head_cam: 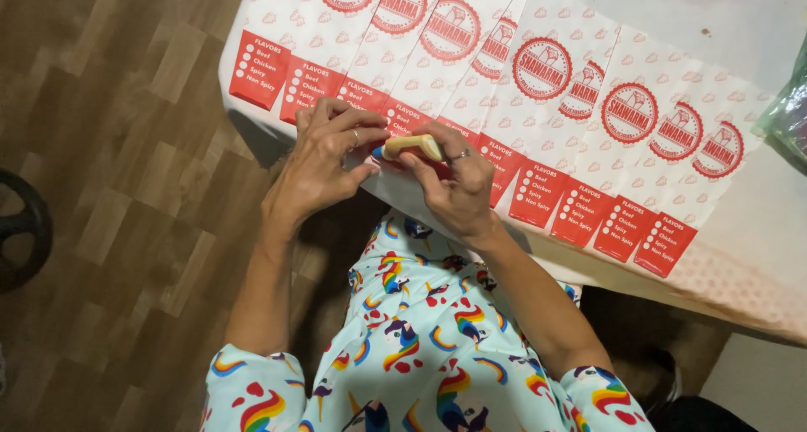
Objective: The person organizes and glues paper shawarma wrappers on a table. The person aligns the printed paper sleeves, applies adhesive from a small bottle to the edges of the papers one by one, and presses the seams together by hand.
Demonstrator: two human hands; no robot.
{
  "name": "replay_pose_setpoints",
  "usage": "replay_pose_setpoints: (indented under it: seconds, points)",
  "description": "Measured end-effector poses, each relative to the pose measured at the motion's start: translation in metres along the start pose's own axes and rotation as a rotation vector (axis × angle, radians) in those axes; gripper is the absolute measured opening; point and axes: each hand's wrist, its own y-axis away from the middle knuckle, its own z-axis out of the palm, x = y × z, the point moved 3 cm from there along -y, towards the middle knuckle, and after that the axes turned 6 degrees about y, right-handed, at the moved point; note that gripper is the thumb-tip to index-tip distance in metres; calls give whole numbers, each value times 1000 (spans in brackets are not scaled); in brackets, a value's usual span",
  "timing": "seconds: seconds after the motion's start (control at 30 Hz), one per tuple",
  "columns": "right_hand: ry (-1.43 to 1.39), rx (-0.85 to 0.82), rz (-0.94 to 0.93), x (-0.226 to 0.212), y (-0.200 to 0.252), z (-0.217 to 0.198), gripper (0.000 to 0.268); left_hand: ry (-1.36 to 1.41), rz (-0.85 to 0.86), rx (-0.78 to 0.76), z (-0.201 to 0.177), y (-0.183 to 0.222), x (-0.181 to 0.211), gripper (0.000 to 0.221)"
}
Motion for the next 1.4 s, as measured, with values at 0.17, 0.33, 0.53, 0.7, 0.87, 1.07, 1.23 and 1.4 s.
replay_pose_setpoints:
  seconds: [0.17,0.33,0.53,0.7,0.87,1.07,1.23,1.4]
  points:
    - [18,-12,8,2,4,-8,29,5,-5,-6,-1,-1,0,39]
    - [47,-51,60,5,14,-39,30,-16,-9,27,2,-1,-2,31]
    - [-75,10,116,6,18,-36,28,-19,-54,114,12,-4,-2,24]
    - [65,7,68,3,17,-24,32,-26,-63,122,10,-4,3,18]
    - [39,31,13,-4,4,-2,30,-35,-46,120,6,-4,4,26]
    - [86,27,11,-2,12,-13,29,-39,-34,119,7,-5,5,32]
    - [65,12,88,6,26,-40,32,-20,37,235,-9,-1,-8,31]
    - [-138,63,121,3,12,-30,29,-207,34,273,-37,6,-23,8]
